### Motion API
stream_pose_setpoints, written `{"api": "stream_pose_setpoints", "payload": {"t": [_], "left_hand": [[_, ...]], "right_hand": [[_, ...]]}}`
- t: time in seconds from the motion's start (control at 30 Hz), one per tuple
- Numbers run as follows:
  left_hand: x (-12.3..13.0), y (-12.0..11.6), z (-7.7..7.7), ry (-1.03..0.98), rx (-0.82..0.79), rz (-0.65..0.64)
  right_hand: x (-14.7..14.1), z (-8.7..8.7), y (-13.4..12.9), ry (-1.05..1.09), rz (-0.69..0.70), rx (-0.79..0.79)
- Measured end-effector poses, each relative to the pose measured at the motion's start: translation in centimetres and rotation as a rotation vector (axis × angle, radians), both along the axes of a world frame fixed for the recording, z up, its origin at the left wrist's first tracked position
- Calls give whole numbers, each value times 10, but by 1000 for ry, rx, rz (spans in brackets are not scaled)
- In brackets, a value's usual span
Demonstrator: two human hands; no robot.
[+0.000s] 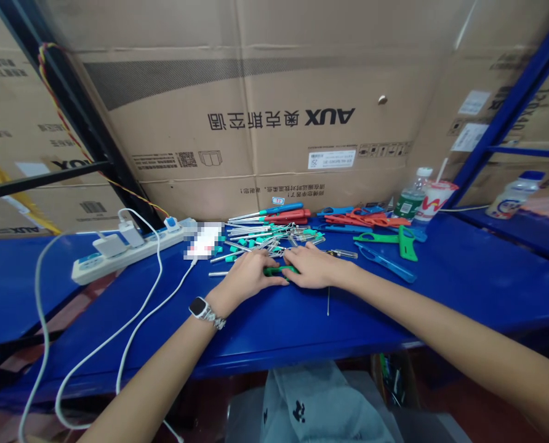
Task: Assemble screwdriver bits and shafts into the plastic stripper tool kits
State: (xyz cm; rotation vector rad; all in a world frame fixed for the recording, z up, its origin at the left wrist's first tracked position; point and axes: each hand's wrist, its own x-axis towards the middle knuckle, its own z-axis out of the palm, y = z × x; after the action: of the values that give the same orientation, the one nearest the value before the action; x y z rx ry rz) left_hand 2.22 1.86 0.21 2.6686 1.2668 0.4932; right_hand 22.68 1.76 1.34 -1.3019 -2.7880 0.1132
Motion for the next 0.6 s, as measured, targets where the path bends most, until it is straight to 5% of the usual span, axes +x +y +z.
{"api": "stream_pose_setpoints", "payload": {"t": [0.43, 0.6], "left_hand": [[-1, -6, 2, 48, 185, -13], [-14, 3, 9, -170, 4, -158]], "right_hand": [[-6, 1, -7, -32, -122, 104], [-2, 1, -12, 22, -117, 188]]}}
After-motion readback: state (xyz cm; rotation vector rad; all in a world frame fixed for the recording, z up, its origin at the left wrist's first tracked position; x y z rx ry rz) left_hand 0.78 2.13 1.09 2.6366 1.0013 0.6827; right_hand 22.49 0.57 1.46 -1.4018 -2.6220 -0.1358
